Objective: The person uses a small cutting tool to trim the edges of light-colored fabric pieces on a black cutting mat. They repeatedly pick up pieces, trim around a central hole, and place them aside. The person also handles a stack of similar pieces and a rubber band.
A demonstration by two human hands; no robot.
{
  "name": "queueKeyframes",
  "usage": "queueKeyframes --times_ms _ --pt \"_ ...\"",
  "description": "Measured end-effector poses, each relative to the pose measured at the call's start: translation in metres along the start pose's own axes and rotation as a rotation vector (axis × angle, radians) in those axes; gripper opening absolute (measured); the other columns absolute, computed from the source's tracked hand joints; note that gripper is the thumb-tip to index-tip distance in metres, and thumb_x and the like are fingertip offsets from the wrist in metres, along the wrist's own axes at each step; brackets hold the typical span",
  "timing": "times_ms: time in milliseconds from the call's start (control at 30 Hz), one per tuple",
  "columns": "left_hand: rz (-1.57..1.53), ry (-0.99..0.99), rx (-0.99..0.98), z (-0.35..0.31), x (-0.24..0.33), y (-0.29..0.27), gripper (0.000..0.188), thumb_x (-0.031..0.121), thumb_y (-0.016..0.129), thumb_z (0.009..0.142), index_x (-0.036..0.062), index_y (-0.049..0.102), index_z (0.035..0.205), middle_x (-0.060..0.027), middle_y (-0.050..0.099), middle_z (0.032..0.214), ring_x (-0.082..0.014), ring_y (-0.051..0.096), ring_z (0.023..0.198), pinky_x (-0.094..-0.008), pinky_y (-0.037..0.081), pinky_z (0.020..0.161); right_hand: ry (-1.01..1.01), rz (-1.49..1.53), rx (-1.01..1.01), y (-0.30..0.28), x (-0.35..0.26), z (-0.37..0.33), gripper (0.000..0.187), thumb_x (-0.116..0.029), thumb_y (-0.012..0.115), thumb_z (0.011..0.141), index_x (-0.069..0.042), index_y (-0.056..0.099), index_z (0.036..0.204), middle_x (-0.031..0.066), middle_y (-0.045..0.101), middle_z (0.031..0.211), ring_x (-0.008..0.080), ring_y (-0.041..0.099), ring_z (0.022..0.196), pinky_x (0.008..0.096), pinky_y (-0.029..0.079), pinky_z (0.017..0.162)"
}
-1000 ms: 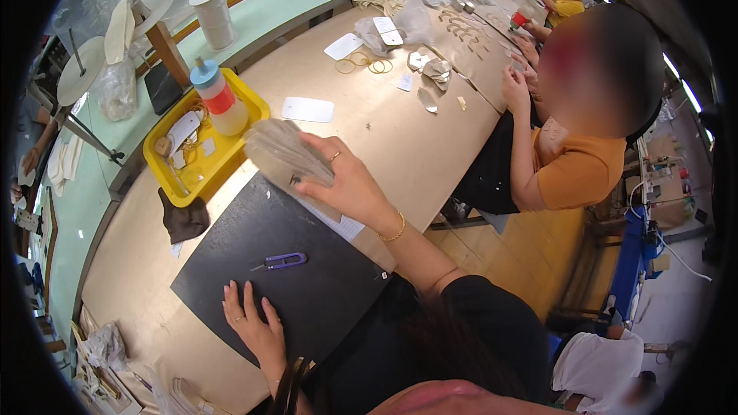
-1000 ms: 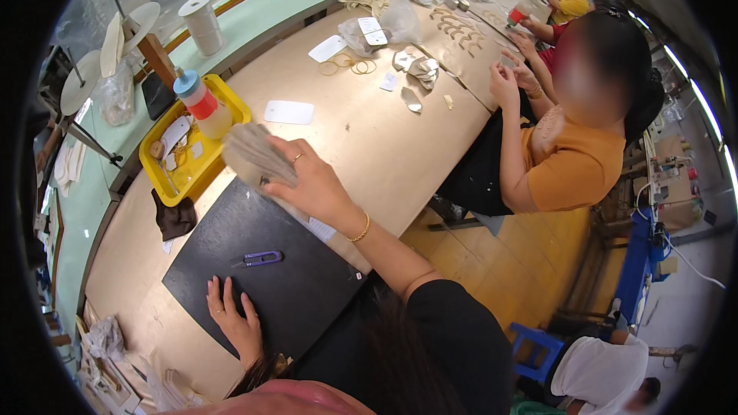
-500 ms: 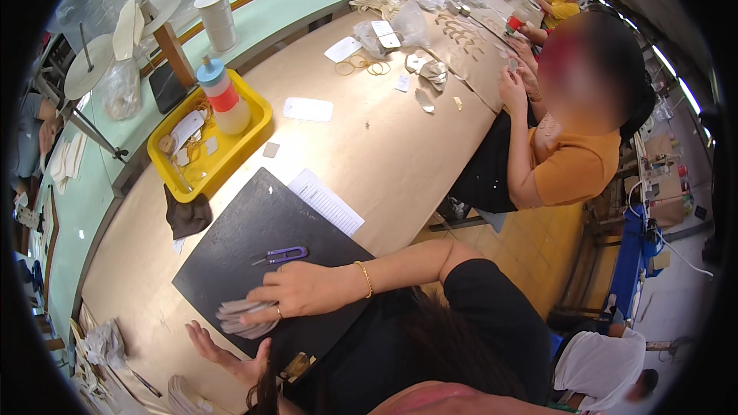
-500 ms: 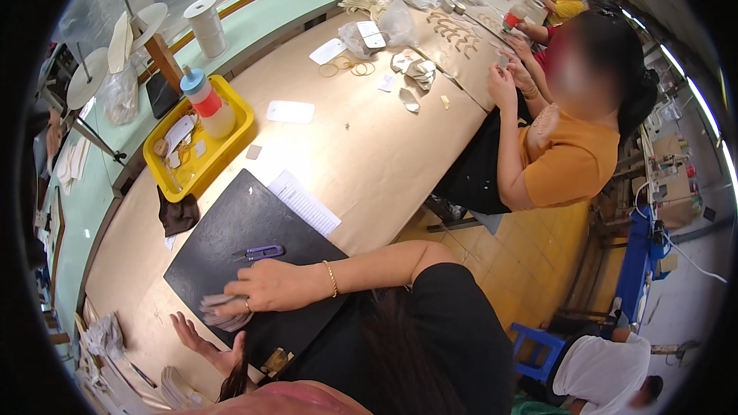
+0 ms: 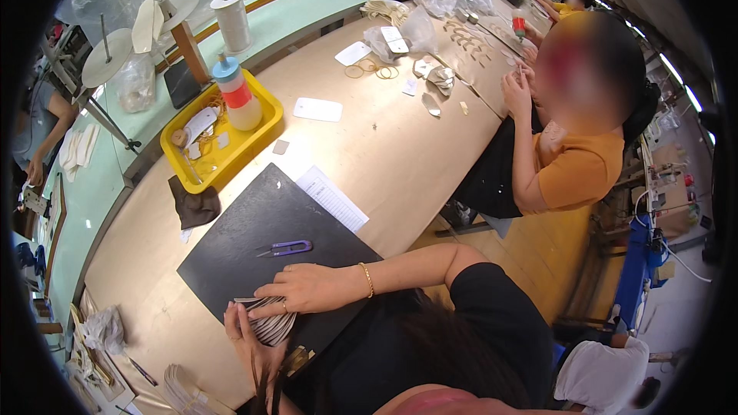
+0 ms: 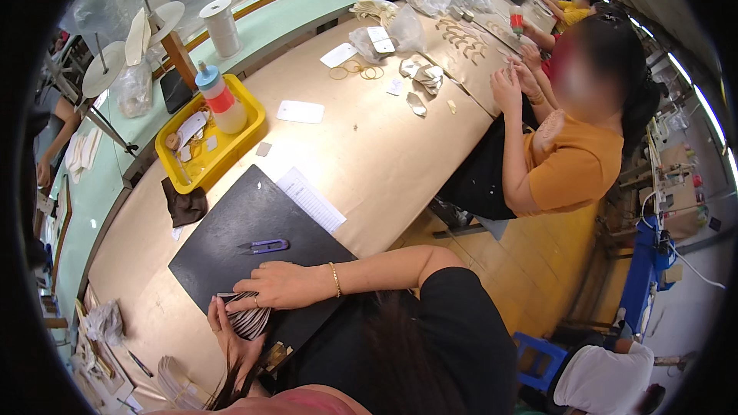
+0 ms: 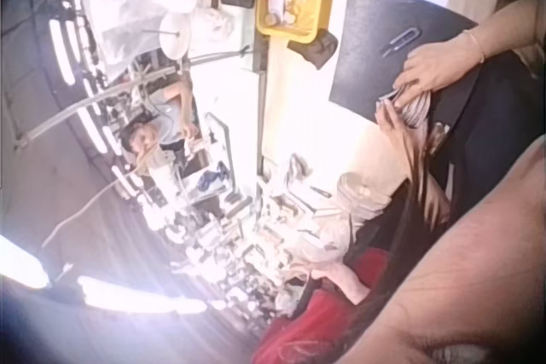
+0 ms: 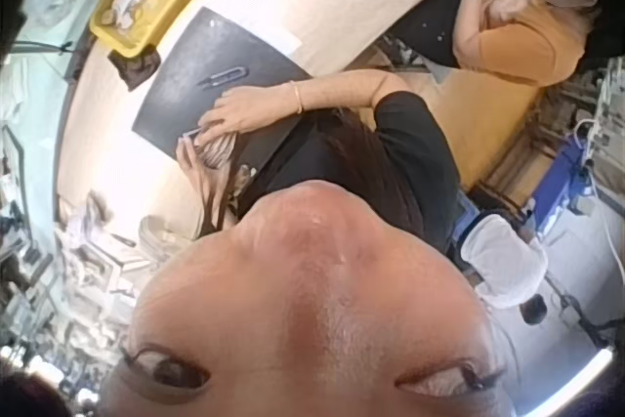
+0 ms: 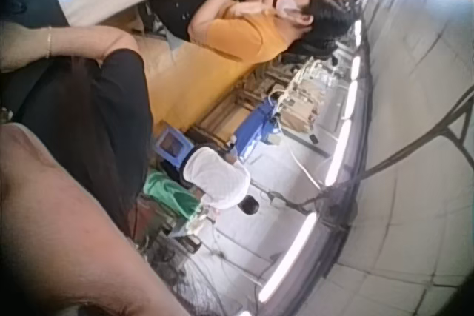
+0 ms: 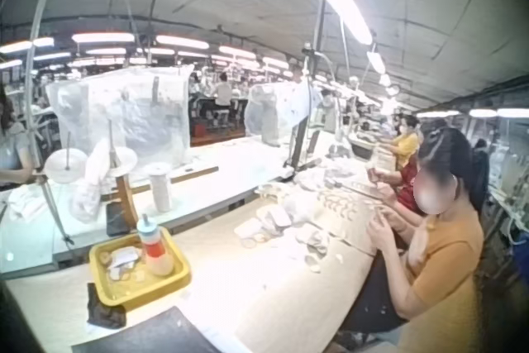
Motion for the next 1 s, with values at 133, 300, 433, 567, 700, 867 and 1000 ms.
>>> queueKeyframes --times_ms 133,300,433,567,700,867,1000 --pt "0.002 0.048 0.145 0.011 0.005 -0.003 0.097 0.011 0.087 0.062 0.0062 0.039 0.146 -0.0218 0.038 0.143 -0.0434 0.040 0.135 -0.0545 0.032 0.115 -0.045 0.044 0.016 -0.003 -0.001 -0.001 0.063 -0.015 0.060 0.087 -0.026 0.044 0.147 0.0072 0.055 0.125 0.0241 0.062 0.092 0.0364 0.049 0.081" --pt "-0.078 0.103 0.031 0.019 -0.001 -0.001 0.071 0.008 0.079 0.062 0.0049 0.055 0.128 -0.0169 0.055 0.123 -0.0396 0.050 0.125 -0.0570 0.032 0.114 0.038 0.060 -0.066 -0.007 0.003 -0.006 0.077 -0.022 0.075 0.078 -0.024 0.043 0.148 0.0080 0.055 0.125 0.0257 0.061 0.101 0.0390 0.048 0.089" --pt "-0.112 0.076 0.047 0.017 -0.005 0.001 0.063 0.003 0.076 0.062 0.0043 0.057 0.121 -0.0168 0.058 0.116 -0.0385 0.055 0.115 -0.0562 0.035 0.112 0.154 0.057 0.039 -0.015 0.009 -0.017 0.088 -0.026 0.083 0.071 -0.021 0.042 0.149 0.0083 0.056 0.122 0.0269 0.059 0.109 0.0412 0.045 0.096" --pt "-0.159 0.025 0.089 0.012 -0.002 0.007 0.061 0.002 0.077 0.063 0.0046 0.058 0.121 -0.0172 0.060 0.111 -0.0384 0.059 0.108 -0.0555 0.038 0.110 0.258 0.078 0.136 -0.014 0.011 -0.026 0.087 -0.024 0.083 0.071 -0.017 0.042 0.148 0.0089 0.057 0.120 0.0286 0.057 0.111 0.0420 0.044 0.099" --pt "-0.105 -0.079 0.125 0.000 0.001 0.009 0.064 0.005 0.081 0.064 0.0034 0.058 0.124 -0.0182 0.061 0.109 -0.0392 0.060 0.104 -0.0555 0.039 0.109 0.286 0.327 0.084 -0.006 0.011 -0.026 0.082 -0.018 0.082 0.073 -0.013 0.045 0.145 0.0105 0.057 0.122 0.0303 0.056 0.115 0.0426 0.043 0.102" --pt "-0.003 -0.016 0.094 -0.010 0.005 0.003 0.078 0.008 0.083 0.068 0.0014 0.048 0.137 -0.0236 0.053 0.126 -0.0434 0.051 0.121 -0.0517 0.037 0.110 0.211 0.309 0.088 -0.007 0.010 -0.027 0.079 -0.016 0.082 0.071 -0.011 0.049 0.142 0.0109 0.056 0.122 0.0308 0.054 0.119 0.0425 0.042 0.104" --pt "0.044 0.044 0.110 -0.008 0.011 -0.007 0.088 0.012 0.086 0.068 0.0000 0.040 0.142 -0.0248 0.044 0.138 -0.0438 0.047 0.126 -0.0508 0.036 0.111 0.204 0.339 0.106 -0.006 0.014 -0.027 0.084 -0.022 0.085 0.069 -0.011 0.047 0.144 0.0133 0.053 0.130 0.0328 0.050 0.125 0.0439 0.040 0.108"
Point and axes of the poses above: each hand's wrist, its own z-axis towards the middle knuckle, its own y-axis out of the palm, x = y × z, the point moved 5 cm from there along z, towards the middle knuckle
